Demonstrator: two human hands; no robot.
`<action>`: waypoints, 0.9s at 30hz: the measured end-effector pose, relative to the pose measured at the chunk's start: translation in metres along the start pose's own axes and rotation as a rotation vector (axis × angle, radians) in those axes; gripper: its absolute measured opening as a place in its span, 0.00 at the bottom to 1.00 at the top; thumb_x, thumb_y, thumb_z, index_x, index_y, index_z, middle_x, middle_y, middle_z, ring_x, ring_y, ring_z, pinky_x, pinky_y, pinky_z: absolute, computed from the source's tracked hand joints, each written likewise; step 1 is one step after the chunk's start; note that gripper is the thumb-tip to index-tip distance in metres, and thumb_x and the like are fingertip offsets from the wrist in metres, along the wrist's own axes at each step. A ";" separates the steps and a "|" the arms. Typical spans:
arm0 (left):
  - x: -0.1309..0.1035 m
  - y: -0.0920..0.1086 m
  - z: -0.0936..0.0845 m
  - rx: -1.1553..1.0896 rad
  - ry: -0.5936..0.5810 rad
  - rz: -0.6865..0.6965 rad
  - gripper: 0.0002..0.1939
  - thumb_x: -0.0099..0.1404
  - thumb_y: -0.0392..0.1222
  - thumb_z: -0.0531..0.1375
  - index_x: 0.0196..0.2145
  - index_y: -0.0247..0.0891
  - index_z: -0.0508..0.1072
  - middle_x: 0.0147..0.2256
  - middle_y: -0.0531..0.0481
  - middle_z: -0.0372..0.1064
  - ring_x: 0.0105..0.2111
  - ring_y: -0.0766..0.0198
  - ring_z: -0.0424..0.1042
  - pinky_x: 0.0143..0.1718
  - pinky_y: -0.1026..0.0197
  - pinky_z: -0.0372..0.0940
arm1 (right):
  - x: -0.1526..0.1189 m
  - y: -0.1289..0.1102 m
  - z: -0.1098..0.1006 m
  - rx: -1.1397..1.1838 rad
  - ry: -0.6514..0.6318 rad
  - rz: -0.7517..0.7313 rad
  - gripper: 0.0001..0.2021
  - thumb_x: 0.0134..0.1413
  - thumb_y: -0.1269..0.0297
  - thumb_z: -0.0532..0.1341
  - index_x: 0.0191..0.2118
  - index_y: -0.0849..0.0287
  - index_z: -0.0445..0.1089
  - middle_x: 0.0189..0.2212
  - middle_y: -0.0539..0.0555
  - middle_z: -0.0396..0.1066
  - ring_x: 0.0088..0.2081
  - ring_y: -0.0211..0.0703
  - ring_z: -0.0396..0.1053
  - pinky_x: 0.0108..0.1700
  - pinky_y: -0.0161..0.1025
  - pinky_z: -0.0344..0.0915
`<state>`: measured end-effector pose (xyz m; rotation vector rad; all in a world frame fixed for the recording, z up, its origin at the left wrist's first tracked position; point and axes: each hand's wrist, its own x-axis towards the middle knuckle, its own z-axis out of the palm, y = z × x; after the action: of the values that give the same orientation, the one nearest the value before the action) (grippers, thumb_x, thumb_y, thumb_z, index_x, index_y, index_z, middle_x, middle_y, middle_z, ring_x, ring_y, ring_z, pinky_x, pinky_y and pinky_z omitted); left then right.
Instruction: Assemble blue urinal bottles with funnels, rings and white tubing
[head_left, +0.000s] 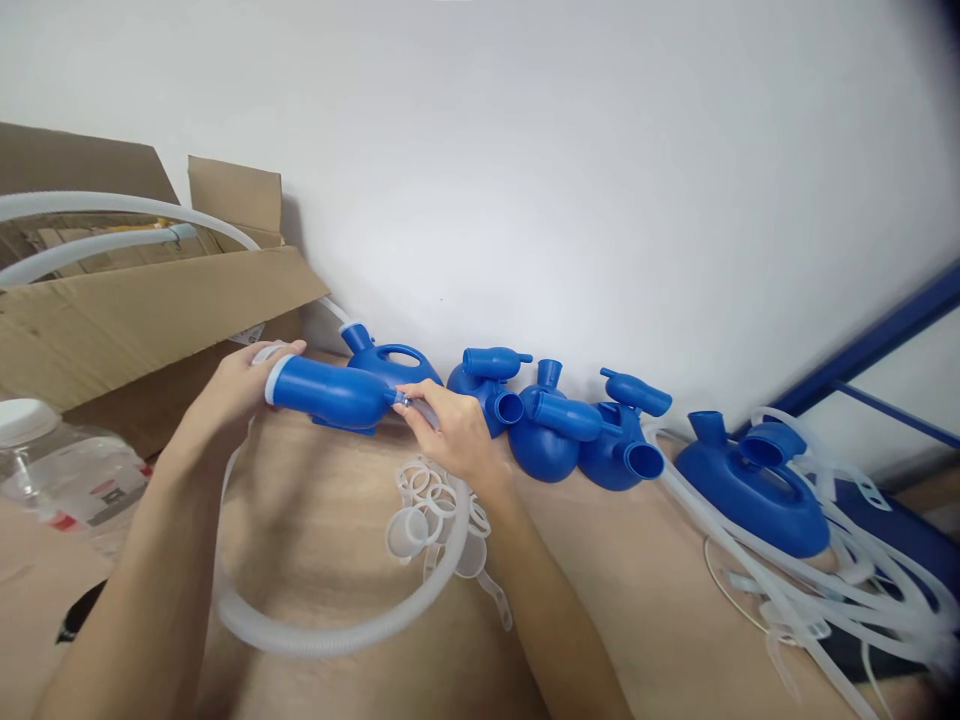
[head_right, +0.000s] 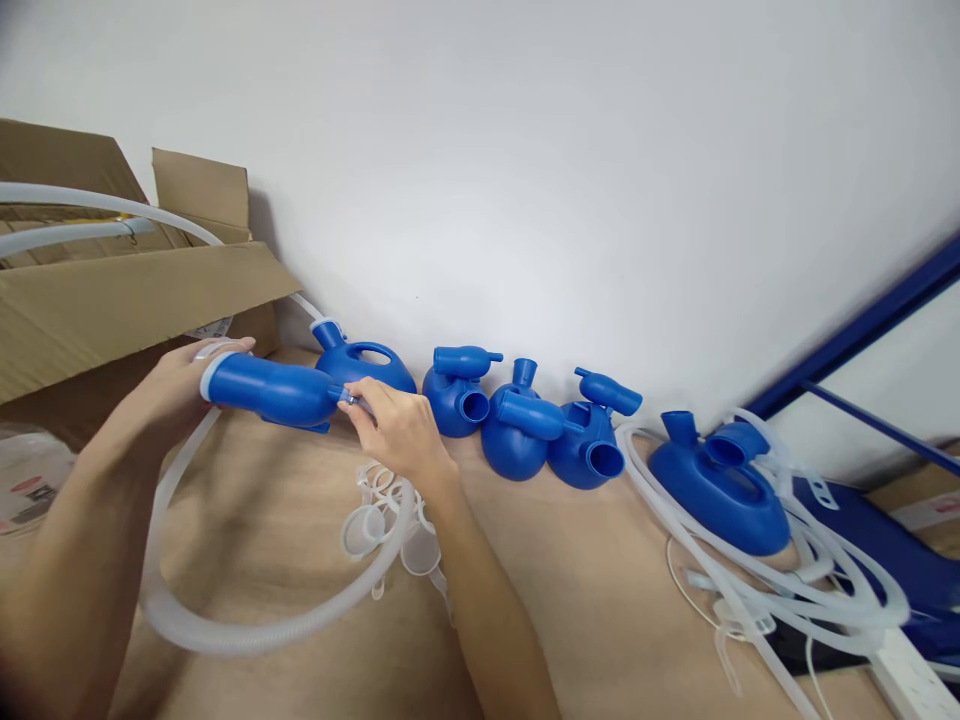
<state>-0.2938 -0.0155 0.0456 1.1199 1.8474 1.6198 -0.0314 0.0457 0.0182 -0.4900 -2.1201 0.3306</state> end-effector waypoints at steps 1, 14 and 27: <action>0.001 0.001 0.001 -0.084 -0.032 -0.024 0.28 0.51 0.68 0.69 0.33 0.39 0.72 0.27 0.54 0.67 0.26 0.64 0.67 0.26 0.62 0.67 | 0.001 0.001 -0.001 0.027 0.020 0.036 0.07 0.70 0.59 0.60 0.46 0.54 0.74 0.46 0.54 0.82 0.45 0.46 0.81 0.47 0.40 0.76; -0.013 0.007 0.035 -0.175 -0.351 0.000 0.26 0.50 0.63 0.74 0.37 0.39 0.82 0.41 0.41 0.82 0.46 0.48 0.80 0.56 0.47 0.73 | 0.005 0.017 -0.010 0.214 0.243 0.241 0.09 0.63 0.55 0.65 0.38 0.53 0.68 0.46 0.55 0.82 0.40 0.47 0.83 0.44 0.43 0.81; -0.015 0.000 0.047 -0.242 -0.281 0.041 0.29 0.55 0.67 0.71 0.34 0.35 0.82 0.34 0.42 0.82 0.38 0.53 0.80 0.49 0.51 0.75 | 0.003 0.020 -0.028 0.195 0.195 0.143 0.06 0.64 0.60 0.65 0.38 0.54 0.71 0.42 0.52 0.83 0.40 0.43 0.82 0.45 0.39 0.79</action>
<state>-0.2487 0.0009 0.0329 1.2124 1.4194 1.5666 -0.0049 0.0657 0.0280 -0.5374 -1.8465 0.5438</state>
